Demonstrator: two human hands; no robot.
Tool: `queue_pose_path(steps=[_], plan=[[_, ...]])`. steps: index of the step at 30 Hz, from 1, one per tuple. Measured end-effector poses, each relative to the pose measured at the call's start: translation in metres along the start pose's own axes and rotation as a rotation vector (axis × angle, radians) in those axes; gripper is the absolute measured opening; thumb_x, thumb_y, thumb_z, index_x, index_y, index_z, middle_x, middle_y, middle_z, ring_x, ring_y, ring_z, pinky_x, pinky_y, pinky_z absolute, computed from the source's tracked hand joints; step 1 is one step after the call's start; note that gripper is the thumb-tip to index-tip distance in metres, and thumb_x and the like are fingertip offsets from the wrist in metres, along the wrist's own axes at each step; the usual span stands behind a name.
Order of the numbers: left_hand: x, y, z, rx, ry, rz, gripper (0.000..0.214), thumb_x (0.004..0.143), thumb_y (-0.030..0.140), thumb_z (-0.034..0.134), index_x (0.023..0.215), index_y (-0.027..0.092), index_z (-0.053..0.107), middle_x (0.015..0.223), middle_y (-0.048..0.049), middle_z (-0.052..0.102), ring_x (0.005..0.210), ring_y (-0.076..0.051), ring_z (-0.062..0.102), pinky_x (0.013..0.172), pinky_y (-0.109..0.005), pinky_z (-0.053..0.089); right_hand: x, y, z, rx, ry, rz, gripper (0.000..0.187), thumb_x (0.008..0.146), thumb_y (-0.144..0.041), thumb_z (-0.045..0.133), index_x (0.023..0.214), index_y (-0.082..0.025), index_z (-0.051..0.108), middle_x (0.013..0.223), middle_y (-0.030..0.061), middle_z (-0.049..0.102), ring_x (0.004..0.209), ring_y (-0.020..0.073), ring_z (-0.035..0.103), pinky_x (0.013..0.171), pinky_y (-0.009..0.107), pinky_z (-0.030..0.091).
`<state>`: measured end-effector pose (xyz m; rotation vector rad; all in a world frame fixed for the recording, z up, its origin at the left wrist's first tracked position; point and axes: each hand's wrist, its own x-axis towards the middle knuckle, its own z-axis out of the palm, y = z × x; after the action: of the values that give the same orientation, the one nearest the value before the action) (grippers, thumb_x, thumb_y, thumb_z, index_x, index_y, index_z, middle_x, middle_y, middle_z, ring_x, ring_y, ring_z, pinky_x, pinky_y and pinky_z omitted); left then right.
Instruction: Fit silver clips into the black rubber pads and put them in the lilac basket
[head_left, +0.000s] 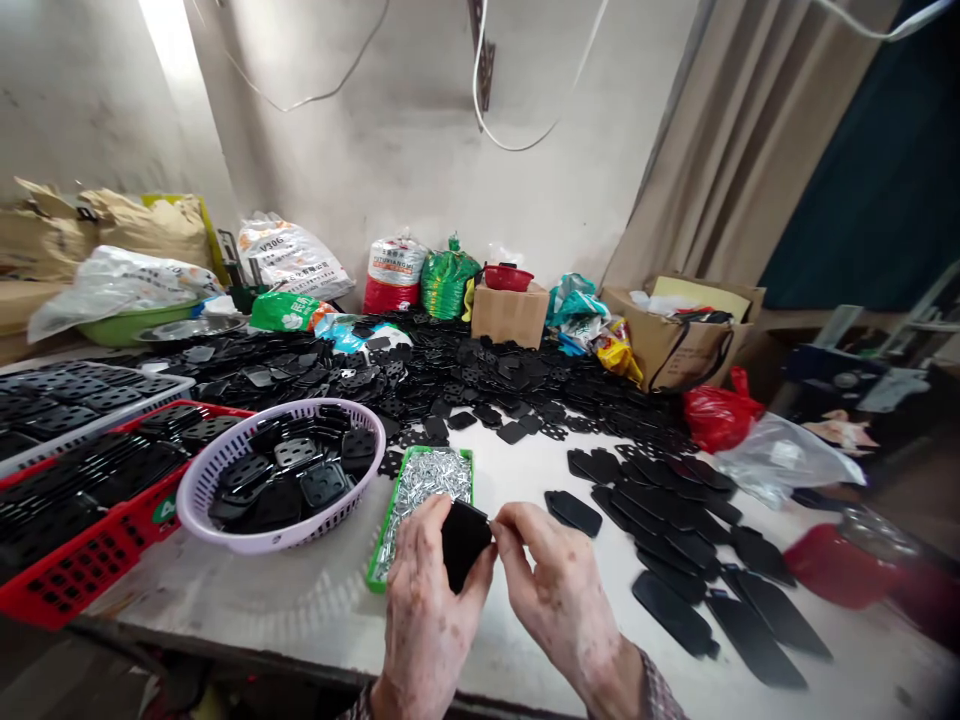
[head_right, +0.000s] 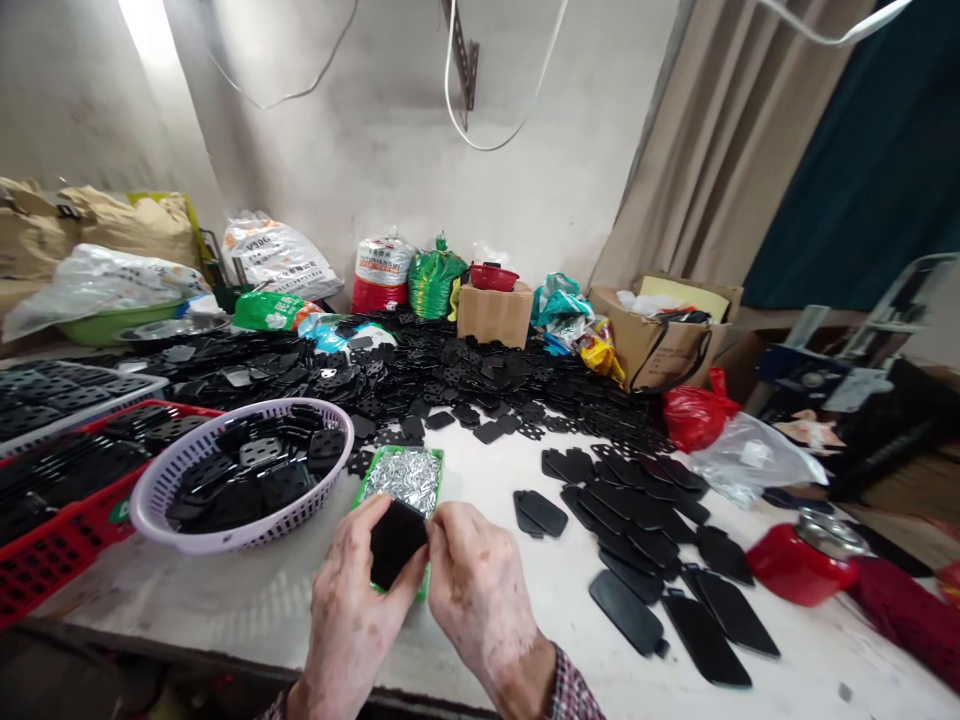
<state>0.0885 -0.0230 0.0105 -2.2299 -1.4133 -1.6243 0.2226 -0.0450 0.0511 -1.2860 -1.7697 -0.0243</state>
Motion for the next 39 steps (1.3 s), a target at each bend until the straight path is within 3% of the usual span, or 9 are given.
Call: queue_pose_path(steps=[5,12,21,23,26,27,29,32,39], plan=[[-0.002,-0.009,0.005,-0.015,-0.017,-0.099,0.048,0.086,0.030,0.066,0.127,0.014,0.047,0.122,-0.0197,0.064,0.114,-0.032,0.062,0.094,-0.048,0.053,0.013,0.000,0.007,0.086,-0.116,0.125,0.022,0.093,-0.018,0.045,0.073,-0.020,0.054,0.062,-0.0005,0.053,0.051,0.0149,0.049,0.050,0.026,0.035],[-0.004,-0.016,0.002,-0.110,-0.069,-0.256,0.045,0.082,0.025,0.069,0.122,0.020,0.049,0.116,-0.0140,0.067,0.110,-0.030,0.065,0.090,-0.046,0.055,0.002,0.010,0.021,0.428,-0.059,0.218,0.012,0.093,-0.025,0.057,0.084,-0.020,0.064,0.073,-0.0009,0.065,0.062,0.0140,0.059,0.058,0.020,0.044],[-0.016,-0.024,0.025,-0.096,-0.097,-0.184,0.047,0.082,0.030,0.067,0.124,0.018,0.050,0.120,-0.0173,0.065,0.111,-0.032,0.062,0.091,-0.049,0.053,-0.019,0.031,0.036,0.291,0.019,0.135,0.018,0.098,-0.025,0.048,0.085,-0.020,0.060,0.073,0.0019,0.061,0.063,0.0168,0.059,0.060,0.025,0.045],[-0.013,-0.034,0.024,-0.105,-0.101,-0.247,0.047,0.081,0.036,0.068,0.121,0.016,0.053,0.118,-0.0177,0.066,0.110,-0.034,0.063,0.093,-0.051,0.051,-0.026,0.040,0.040,0.432,0.049,0.295,0.021,0.099,-0.031,0.048,0.085,-0.020,0.058,0.074,0.0028,0.062,0.064,0.0183,0.062,0.061,0.026,0.049],[-0.003,-0.052,0.014,-0.205,-0.141,-0.590,0.053,0.075,0.049,0.072,0.114,0.017,0.058,0.106,-0.0149,0.071,0.098,-0.034,0.067,0.086,-0.051,0.053,-0.034,0.063,0.039,0.630,0.029,0.582,0.026,0.099,-0.039,0.048,0.083,-0.019,0.054,0.076,0.0033,0.063,0.066,0.0202,0.067,0.062,0.028,0.054],[0.001,-0.056,0.009,-0.288,-0.163,-0.719,0.057,0.071,0.052,0.073,0.113,0.017,0.059,0.103,-0.0136,0.072,0.093,-0.033,0.069,0.081,-0.048,0.055,-0.036,0.073,0.037,0.586,-0.025,0.607,0.025,0.099,-0.037,0.048,0.083,-0.019,0.054,0.077,0.0034,0.063,0.067,0.0206,0.068,0.062,0.028,0.054],[0.007,-0.060,0.002,-0.451,-0.164,-0.877,0.063,0.066,0.054,0.077,0.113,0.016,0.060,0.104,-0.0132,0.073,0.092,-0.031,0.069,0.079,-0.044,0.056,-0.038,0.094,0.034,0.266,-0.227,0.526,0.021,0.097,-0.026,0.047,0.080,-0.018,0.058,0.075,0.0033,0.064,0.070,0.0204,0.067,0.063,0.026,0.050],[0.011,-0.055,-0.004,-0.610,-0.126,-0.950,0.064,0.062,0.050,0.080,0.112,0.015,0.062,0.105,-0.0119,0.073,0.092,-0.028,0.069,0.077,-0.037,0.056,-0.037,0.114,0.032,-0.192,-0.458,0.354,0.023,0.090,-0.009,0.048,0.079,-0.018,0.066,0.080,0.0037,0.066,0.072,0.0190,0.064,0.063,0.025,0.044],[0.012,-0.037,-0.006,-0.679,-0.125,-0.960,0.058,0.064,0.044,0.080,0.112,0.014,0.064,0.106,-0.0099,0.074,0.090,-0.023,0.069,0.077,-0.030,0.055,0.005,0.090,0.051,-0.427,-0.525,0.156,0.030,0.097,-0.005,0.045,0.099,-0.021,0.070,0.087,0.0023,0.066,0.071,0.0153,0.061,0.059,0.023,0.039]])
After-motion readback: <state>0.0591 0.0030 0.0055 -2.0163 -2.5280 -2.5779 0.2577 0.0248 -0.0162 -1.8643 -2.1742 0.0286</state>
